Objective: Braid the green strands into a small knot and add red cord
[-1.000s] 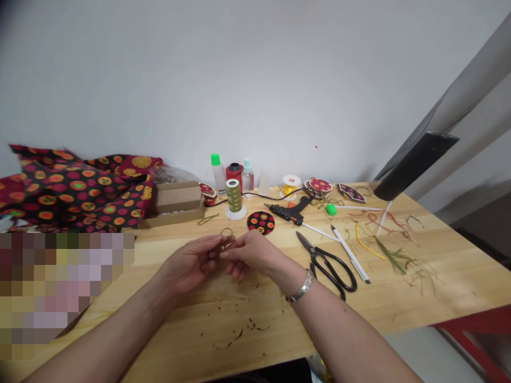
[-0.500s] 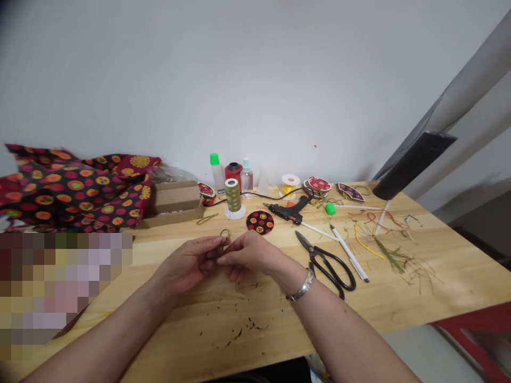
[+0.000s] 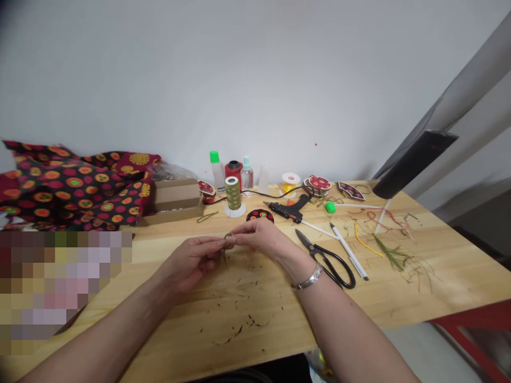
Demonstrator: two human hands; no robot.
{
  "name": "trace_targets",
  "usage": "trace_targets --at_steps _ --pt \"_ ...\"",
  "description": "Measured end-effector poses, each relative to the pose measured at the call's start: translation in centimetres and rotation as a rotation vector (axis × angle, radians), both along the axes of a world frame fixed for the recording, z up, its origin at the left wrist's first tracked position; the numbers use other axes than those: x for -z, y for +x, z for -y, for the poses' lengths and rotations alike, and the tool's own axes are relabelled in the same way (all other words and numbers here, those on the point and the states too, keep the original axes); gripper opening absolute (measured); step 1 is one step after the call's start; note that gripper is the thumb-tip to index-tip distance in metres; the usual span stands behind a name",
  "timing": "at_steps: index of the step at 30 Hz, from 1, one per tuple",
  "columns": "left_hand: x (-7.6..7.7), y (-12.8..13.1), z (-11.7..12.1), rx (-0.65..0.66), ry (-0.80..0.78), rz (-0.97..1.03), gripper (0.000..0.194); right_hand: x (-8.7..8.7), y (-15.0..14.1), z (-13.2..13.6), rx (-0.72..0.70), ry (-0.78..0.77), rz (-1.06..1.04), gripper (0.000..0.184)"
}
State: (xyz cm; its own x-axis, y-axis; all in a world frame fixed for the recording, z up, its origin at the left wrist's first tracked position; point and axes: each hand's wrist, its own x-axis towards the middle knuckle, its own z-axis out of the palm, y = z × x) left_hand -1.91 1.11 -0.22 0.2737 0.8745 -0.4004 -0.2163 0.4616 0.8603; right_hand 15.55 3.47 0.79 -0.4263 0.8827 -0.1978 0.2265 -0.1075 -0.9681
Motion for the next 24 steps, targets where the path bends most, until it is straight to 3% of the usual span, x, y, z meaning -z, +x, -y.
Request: trace_targets --at_steps 6,24 --pt "0.11 0.0 -0.16 0.029 -0.073 0.044 0.018 0.25 0.02 -0.02 0.082 -0.02 -0.028 0.023" --pt "0.32 -0.19 -0.23 0.099 -0.181 0.181 0.007 0.45 -0.03 -0.11 0.11 0.018 -0.098 0.025"
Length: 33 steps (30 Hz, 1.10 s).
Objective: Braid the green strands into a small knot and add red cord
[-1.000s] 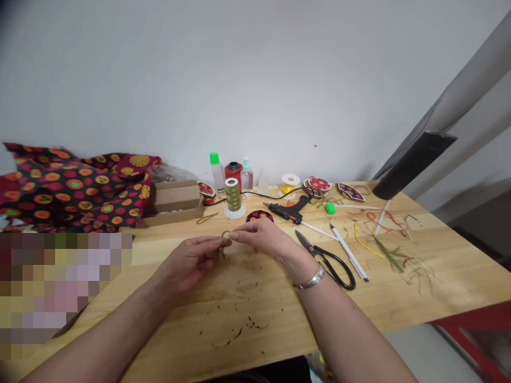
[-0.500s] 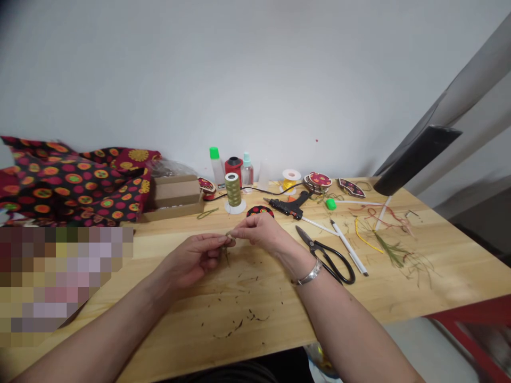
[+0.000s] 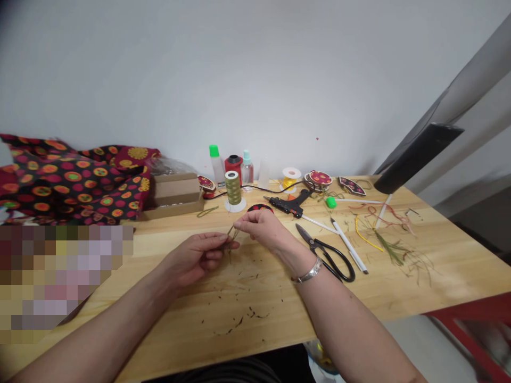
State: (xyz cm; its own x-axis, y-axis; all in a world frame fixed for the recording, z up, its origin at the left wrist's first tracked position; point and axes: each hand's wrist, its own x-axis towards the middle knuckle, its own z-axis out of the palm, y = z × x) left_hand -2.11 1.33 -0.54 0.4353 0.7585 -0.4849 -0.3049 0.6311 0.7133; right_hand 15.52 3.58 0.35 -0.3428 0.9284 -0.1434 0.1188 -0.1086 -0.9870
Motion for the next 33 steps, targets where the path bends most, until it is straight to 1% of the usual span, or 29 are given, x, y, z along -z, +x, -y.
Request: trace_targets --at_steps 7,12,20,24,33 --pt "-0.08 0.04 0.19 0.001 -0.017 0.014 0.006 0.31 0.06 -0.08 -0.023 0.02 -0.03 0.025" --pt "-0.12 0.07 0.15 0.009 -0.016 0.031 0.005 0.36 0.07 -0.15 -0.009 0.001 -0.019 0.025" --pt "0.08 0.04 0.11 -0.008 -0.021 0.028 0.004 0.49 0.09 -0.14 0.003 0.016 -0.044 0.024" --pt "0.18 0.04 0.16 -0.015 -0.007 -0.001 0.01 0.4 0.04 -0.15 0.02 0.02 -0.046 0.024" --pt "-0.18 0.29 0.36 -0.015 0.069 -0.092 0.023 0.44 0.14 -0.24 0.066 0.015 -0.055 0.026"
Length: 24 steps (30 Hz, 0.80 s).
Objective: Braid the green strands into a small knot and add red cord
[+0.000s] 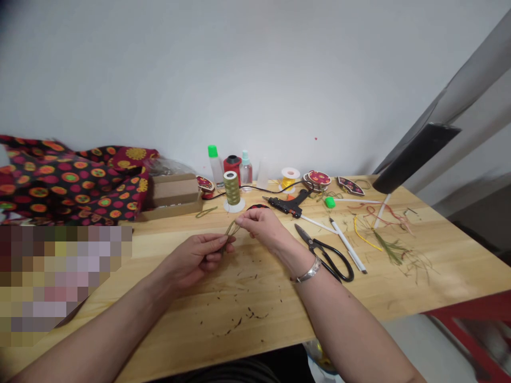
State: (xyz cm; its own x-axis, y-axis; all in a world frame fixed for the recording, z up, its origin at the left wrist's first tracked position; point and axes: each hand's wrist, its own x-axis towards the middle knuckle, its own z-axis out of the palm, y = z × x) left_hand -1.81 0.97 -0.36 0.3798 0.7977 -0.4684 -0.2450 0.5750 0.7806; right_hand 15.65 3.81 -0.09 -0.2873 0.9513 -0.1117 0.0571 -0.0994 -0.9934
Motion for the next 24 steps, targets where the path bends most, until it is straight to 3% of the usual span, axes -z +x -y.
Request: trace_targets --at_steps 18,21,24 --pt "0.3 -0.01 0.43 0.054 0.223 -0.168 0.019 -0.07 -0.09 0.12 -0.004 0.065 0.076 0.025" --pt "0.41 -0.01 0.28 -0.013 0.219 -0.135 0.02 -0.37 -0.33 0.07 0.027 -0.007 0.02 0.033" --pt "0.37 0.0 0.13 -0.058 0.21 -0.115 0.018 -0.55 -0.66 0.04 0.073 -0.195 -0.073 0.043"
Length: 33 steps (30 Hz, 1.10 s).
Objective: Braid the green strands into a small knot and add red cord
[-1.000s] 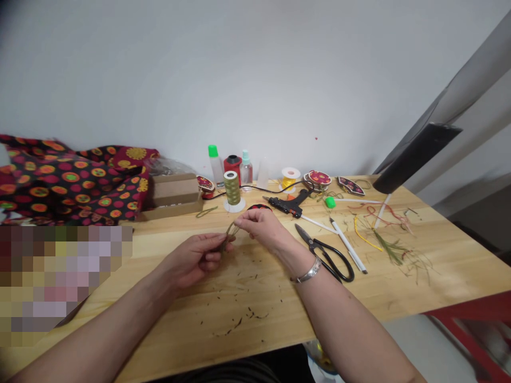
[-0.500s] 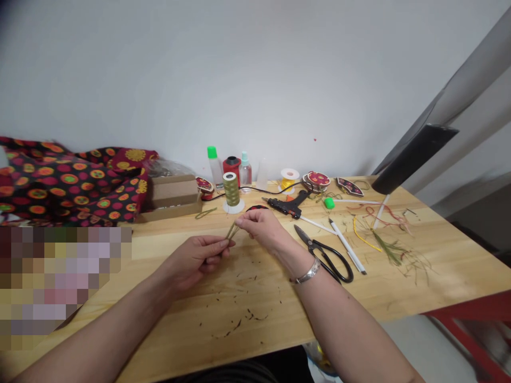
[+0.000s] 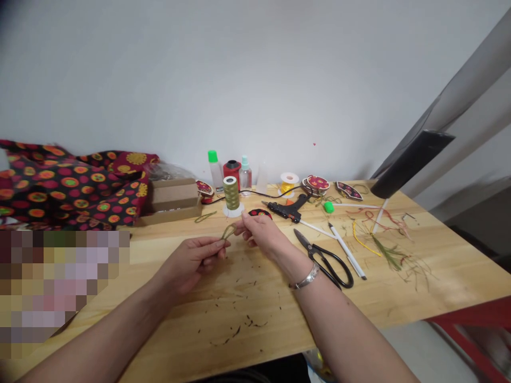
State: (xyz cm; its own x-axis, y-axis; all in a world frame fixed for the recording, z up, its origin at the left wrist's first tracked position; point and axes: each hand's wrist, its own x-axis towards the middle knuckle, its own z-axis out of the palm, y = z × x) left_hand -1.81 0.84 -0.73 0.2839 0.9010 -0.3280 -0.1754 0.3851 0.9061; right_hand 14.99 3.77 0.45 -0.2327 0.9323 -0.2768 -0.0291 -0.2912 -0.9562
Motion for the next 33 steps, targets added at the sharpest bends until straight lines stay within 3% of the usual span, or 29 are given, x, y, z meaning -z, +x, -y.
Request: trace_targets --at_steps 3,6,12,18,22,26,29,33 --pt "-0.2 0.0 0.0 -0.018 0.022 -0.002 0.018 0.0 -0.2 0.0 -0.013 -0.181 -0.105 0.054" --pt "-0.4 0.0 0.1 -0.028 0.046 -0.01 0.019 0.1 -0.3 0.2 -0.083 -0.266 -0.187 0.055" --pt "-0.2 0.2 0.2 -0.008 0.122 -0.026 0.021 0.5 -0.6 0.7 -0.199 -0.194 -0.264 0.03" --pt "0.2 0.2 0.2 0.0 0.125 -0.088 0.022 0.7 -1.0 0.6 -0.033 -0.144 -0.299 0.024" --pt "0.3 0.1 0.2 0.023 0.114 -0.137 0.026 0.5 -1.1 0.7 0.026 -0.038 -0.2 0.024" --pt "-0.4 -0.1 0.3 0.001 0.163 -0.217 0.038 0.1 -0.7 0.7 0.008 0.17 0.009 0.022" --pt "-1.0 -0.1 0.3 -0.167 0.293 -0.363 0.048 -0.1 -0.3 0.5 -0.016 0.333 0.237 0.025" --pt "-1.3 -0.2 0.3 -0.393 0.655 -0.646 0.04 -0.6 -0.2 0.4 -0.062 0.515 0.482 0.018"
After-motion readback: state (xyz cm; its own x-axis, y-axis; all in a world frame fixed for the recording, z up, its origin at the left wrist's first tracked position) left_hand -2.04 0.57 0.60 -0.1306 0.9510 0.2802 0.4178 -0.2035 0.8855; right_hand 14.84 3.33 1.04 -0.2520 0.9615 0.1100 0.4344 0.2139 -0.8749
